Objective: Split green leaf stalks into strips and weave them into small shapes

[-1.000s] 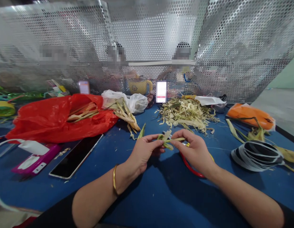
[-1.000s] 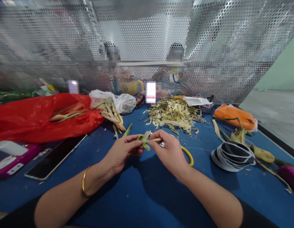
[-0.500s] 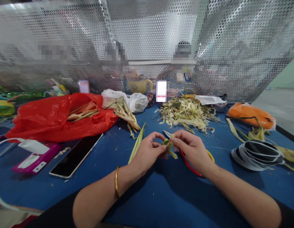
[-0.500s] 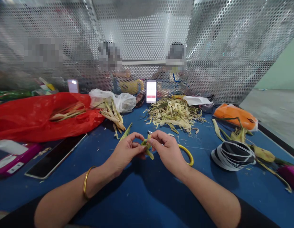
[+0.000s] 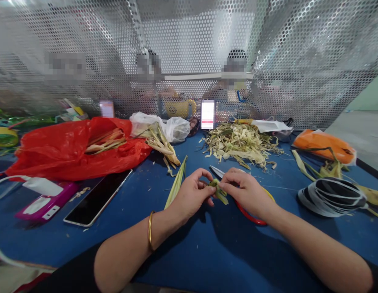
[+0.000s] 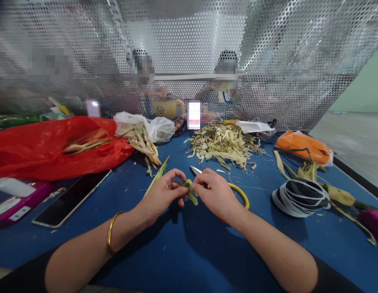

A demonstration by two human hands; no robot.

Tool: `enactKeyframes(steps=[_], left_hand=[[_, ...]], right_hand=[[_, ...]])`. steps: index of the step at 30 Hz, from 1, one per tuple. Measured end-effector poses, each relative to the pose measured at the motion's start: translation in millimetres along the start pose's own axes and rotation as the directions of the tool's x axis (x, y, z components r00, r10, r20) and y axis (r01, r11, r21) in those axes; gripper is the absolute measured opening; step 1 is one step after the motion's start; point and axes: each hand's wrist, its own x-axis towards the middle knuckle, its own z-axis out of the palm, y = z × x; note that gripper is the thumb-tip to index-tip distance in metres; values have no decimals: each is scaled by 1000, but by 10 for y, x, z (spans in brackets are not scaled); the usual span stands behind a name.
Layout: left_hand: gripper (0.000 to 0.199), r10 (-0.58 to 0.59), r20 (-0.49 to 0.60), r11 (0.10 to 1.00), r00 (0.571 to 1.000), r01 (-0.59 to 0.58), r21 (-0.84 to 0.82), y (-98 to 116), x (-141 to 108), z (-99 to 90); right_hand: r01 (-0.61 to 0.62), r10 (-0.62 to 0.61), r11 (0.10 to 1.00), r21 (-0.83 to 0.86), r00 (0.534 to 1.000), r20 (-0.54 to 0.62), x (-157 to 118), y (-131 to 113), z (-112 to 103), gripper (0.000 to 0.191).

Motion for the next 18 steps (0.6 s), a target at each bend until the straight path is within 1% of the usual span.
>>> enactKeyframes(steps=[5, 13, 18], left_hand=[[20, -11, -7, 1000, 1000, 11, 12, -10, -18, 21], [18, -11, -13, 999, 1000, 12, 50, -25, -20, 40], [16, 34, -21, 993, 999, -31, 112, -24, -19, 39]], right_hand=[[-10, 13, 997, -75, 1000, 28, -8, -4, 28, 23], [-16, 22, 991, -133, 999, 48, -14, -19, 41, 24], [-26, 30, 989, -144, 999, 27, -22, -38, 68, 25]])
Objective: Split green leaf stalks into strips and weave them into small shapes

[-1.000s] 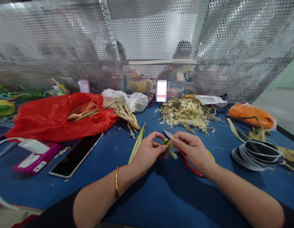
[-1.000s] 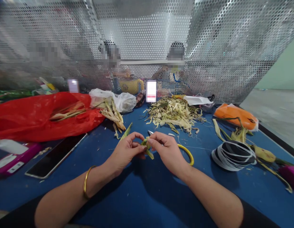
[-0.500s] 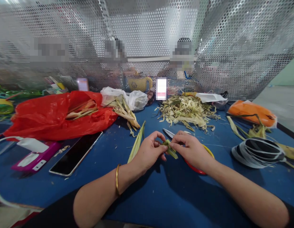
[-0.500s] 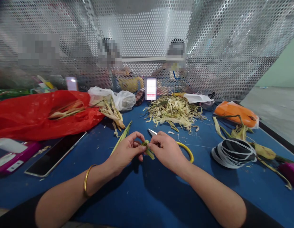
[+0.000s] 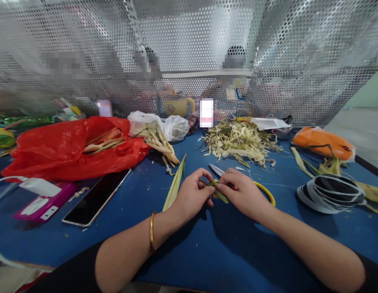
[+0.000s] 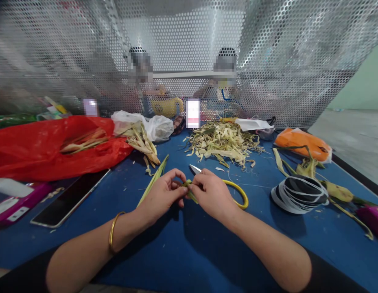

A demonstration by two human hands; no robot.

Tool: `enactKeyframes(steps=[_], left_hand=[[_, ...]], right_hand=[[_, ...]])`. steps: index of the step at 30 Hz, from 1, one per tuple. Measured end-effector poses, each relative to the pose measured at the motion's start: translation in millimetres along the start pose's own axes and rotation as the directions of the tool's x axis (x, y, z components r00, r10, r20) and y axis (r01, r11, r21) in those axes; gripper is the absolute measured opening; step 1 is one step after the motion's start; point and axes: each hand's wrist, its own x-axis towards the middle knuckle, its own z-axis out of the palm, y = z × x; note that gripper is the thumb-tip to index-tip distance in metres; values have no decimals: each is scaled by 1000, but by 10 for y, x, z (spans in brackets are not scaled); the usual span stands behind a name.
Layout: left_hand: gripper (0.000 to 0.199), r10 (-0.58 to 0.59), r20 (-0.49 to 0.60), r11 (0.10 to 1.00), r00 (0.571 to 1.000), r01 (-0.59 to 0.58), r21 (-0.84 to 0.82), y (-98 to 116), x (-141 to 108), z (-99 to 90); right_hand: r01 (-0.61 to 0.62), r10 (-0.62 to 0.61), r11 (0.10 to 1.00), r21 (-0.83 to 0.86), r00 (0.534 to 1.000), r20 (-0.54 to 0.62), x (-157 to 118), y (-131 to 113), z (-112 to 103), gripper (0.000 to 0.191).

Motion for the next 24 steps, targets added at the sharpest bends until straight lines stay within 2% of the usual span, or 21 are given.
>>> enactKeyframes(steps=[6, 11, 16, 21, 24], left_hand=[[14, 21, -8, 998, 1000, -21, 61, 6, 8, -11], [15, 51, -26, 995, 998, -48, 92, 10, -7, -6], [14, 38, -10, 998, 999, -38, 57, 19, -15, -2], [13, 56, -8, 996, 998, -55, 67, 4, 10, -30], [17, 46, -26, 997, 999, -45, 62, -6, 16, -38]], right_hand=[[5, -4, 1000, 20, 1000, -24, 1, 12, 29, 26], [33, -31, 992, 121, 999, -17, 3, 21, 39, 26], [17, -11, 995, 101, 998, -66, -7, 24, 62, 26], [99, -83, 980, 173, 992, -99, -5, 22, 71, 28], [93, -69, 978, 187, 989, -132, -6, 30, 68, 27]])
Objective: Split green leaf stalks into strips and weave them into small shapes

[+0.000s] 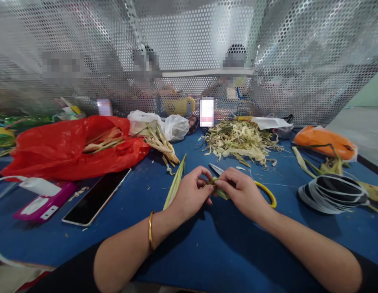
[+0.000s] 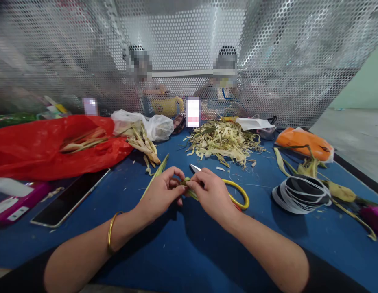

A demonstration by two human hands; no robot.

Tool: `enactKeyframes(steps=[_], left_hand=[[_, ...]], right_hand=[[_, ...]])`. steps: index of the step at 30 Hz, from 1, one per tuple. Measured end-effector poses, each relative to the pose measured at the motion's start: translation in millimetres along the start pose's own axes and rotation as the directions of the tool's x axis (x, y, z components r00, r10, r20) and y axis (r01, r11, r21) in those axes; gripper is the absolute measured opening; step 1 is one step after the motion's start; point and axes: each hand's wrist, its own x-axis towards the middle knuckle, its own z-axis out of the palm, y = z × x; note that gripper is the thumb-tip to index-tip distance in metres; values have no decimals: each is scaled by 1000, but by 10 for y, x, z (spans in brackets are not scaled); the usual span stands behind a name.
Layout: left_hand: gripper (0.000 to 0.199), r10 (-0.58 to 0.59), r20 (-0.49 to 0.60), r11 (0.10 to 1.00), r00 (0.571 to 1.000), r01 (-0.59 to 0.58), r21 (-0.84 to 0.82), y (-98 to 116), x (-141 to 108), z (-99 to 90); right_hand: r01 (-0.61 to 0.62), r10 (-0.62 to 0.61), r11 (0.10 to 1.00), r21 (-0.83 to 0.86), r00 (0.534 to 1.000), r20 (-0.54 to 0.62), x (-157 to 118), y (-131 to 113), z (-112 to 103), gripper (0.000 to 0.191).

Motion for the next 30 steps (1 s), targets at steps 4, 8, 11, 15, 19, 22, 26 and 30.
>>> enactKeyframes(steps=[4, 8, 11, 15, 19, 22, 26, 30], left_hand=[[23, -56, -21, 997, 998, 55, -55, -5, 0, 12], [19, -98, -39, 991, 994, 94, -94, 2, 7, 28], [20, -92, -62, 991, 994, 85, -107, 11, 10, 36], [19, -38, -77, 996, 996, 32, -79, 0, 6, 37], [18, -16, -73, 1000, 997, 15, -23, -29, 5, 33], [17, -19, -75, 1000, 997, 20, 10, -26, 2, 31], [15, 9, -83, 999, 997, -7, 32, 15, -12, 31], [13, 46, -109, 997, 993, -38, 73, 38, -25, 26]], right_hand=[[-112, 113, 993, 45, 993, -22, -11, 0, 0, 23], [-211, 212, 971, 111, 977, 1, -14, -13, 20, 21], [-270, 275, 938, 218, 961, 5, -3, -11, 44, 20], [-305, 327, 875, 377, 945, 6, 12, 4, 67, 27], [-316, 339, 859, 403, 941, 14, 13, 1, 82, 31], [-302, 340, 864, 403, 940, -24, 3, -8, 94, 27], [-270, 304, 887, 375, 952, -33, 2, -12, 85, 21], [-272, 283, 890, 366, 959, 22, 18, -14, 62, 15]])
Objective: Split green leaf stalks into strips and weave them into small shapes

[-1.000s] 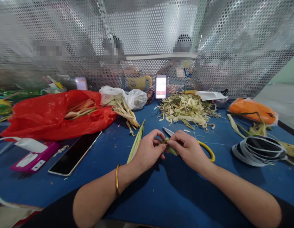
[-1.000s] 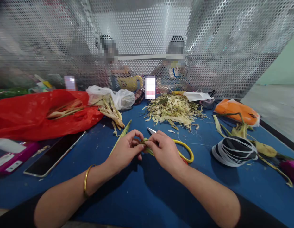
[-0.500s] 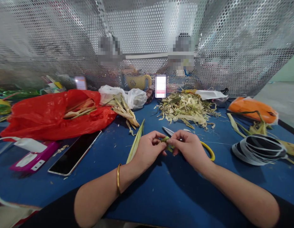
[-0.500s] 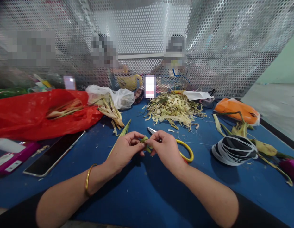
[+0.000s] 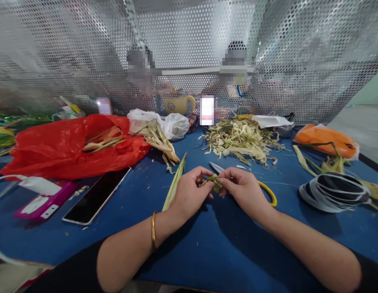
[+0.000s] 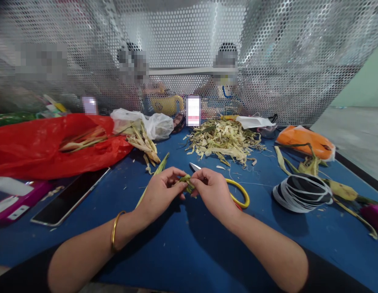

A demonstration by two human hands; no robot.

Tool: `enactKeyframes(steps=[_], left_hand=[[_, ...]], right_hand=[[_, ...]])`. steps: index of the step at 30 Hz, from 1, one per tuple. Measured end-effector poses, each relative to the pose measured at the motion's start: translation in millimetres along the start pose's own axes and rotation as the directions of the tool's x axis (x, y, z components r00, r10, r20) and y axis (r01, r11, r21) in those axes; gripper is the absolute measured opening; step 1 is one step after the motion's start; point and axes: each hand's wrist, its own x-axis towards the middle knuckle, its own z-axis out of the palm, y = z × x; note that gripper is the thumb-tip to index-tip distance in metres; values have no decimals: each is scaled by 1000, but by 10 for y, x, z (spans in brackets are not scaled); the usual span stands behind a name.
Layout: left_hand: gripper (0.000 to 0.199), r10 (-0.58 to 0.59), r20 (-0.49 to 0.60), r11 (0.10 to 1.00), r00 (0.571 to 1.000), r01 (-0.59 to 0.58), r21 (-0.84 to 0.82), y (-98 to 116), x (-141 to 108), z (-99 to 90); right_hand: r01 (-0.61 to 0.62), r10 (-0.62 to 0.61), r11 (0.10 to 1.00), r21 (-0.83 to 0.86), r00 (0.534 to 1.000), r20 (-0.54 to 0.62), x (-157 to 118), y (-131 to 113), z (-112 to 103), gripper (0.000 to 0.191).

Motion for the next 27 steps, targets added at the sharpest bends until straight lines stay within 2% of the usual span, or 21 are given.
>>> enactKeyframes(steps=[4, 8, 10, 14, 17, 23, 27], left_hand=[[14, 17, -25, 997, 1000, -15, 80, -47, 1, -10], [17, 108, -29, 984, 994, -103, 148, -127, -1, -25], [18, 145, -21, 974, 989, -139, 178, -154, -6, -28], [19, 146, 17, 968, 989, -146, 206, -155, -18, -15], [18, 144, 20, 970, 989, -145, 193, -112, -17, -7], [17, 33, -17, 998, 999, -32, 55, -20, 29, -25], [17, -2, -33, 999, 999, 1, -33, -12, 43, -21]], right_hand=[[30, -28, 999, -44, 999, 34, -4, 9, 8, 9], [85, -84, 994, -66, 996, 15, -37, 46, 26, 7], [117, -117, 992, -51, 993, 2, -53, 62, 30, 6], [125, -125, 992, -30, 992, -12, -63, 70, 33, 10], [123, -124, 992, -4, 992, -9, -53, 54, 31, 11], [104, -117, 989, 108, 984, 132, 8, -18, -25, 13], [123, -127, 992, 43, 986, 112, 32, -22, -65, 13]])
